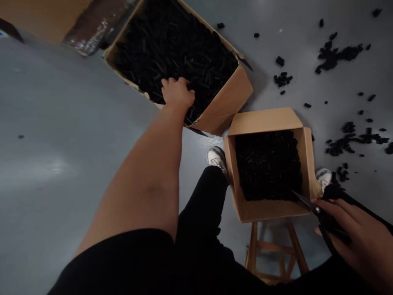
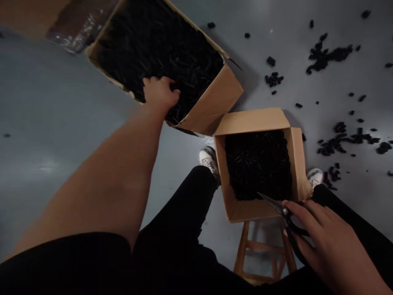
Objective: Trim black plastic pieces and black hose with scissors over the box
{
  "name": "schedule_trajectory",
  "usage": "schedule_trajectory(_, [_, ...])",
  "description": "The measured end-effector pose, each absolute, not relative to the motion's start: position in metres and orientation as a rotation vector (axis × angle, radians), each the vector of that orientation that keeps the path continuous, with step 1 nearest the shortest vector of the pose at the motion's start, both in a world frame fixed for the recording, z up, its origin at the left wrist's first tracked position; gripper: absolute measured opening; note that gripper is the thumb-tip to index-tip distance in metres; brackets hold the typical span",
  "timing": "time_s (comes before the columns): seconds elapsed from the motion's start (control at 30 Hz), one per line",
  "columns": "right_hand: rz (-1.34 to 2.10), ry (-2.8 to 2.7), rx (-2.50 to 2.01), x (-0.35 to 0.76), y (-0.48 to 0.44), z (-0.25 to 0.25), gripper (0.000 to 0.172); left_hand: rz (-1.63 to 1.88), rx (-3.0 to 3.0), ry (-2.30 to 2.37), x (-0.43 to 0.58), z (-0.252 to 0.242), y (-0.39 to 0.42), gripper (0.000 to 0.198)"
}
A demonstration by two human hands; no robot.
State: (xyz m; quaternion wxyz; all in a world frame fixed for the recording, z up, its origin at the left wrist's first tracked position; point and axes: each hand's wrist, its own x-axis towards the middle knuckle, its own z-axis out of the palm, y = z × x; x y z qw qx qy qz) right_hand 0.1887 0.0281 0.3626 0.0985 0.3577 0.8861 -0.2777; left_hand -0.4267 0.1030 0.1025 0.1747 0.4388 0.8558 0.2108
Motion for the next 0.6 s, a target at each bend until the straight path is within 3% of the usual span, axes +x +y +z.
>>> schedule_trajectory(0.13, [-0.816, 2.615, 1.038, 0.200, 0.023, 0.361, 0.065, 0.534, 1.065, 2.574, -0.430, 0.103, 0.116, 0.060])
schedule_trajectory(0.2, [-0.844, 2.640, 1.036, 0.196, 0.022, 0.365, 0.063, 0.636, 1.049, 2.582, -0.427, 0.113, 0.116, 0.070])
schedule_trajectory(0.27, [-0.917, 2.661, 1.047, 0.186, 0.022, 0.373, 0.057, 0.698, 1.011, 2.517, -0.413, 0.134, 0.108, 0.068])
schedule_trajectory(0.43, [-1.202, 2.494, 1.167, 0.153, 0.032, 0.389, 0.053, 0.686, 1.218, 1.889, -0.314, 0.225, 0.059, 0.049])
schedule_trajectory(0.6, [-1.419, 2.446, 1.368, 0.139, 0.050, 0.381, 0.056, 0.788, 1.326, 1.544, -0.210, 0.315, 0.001, 0.062])
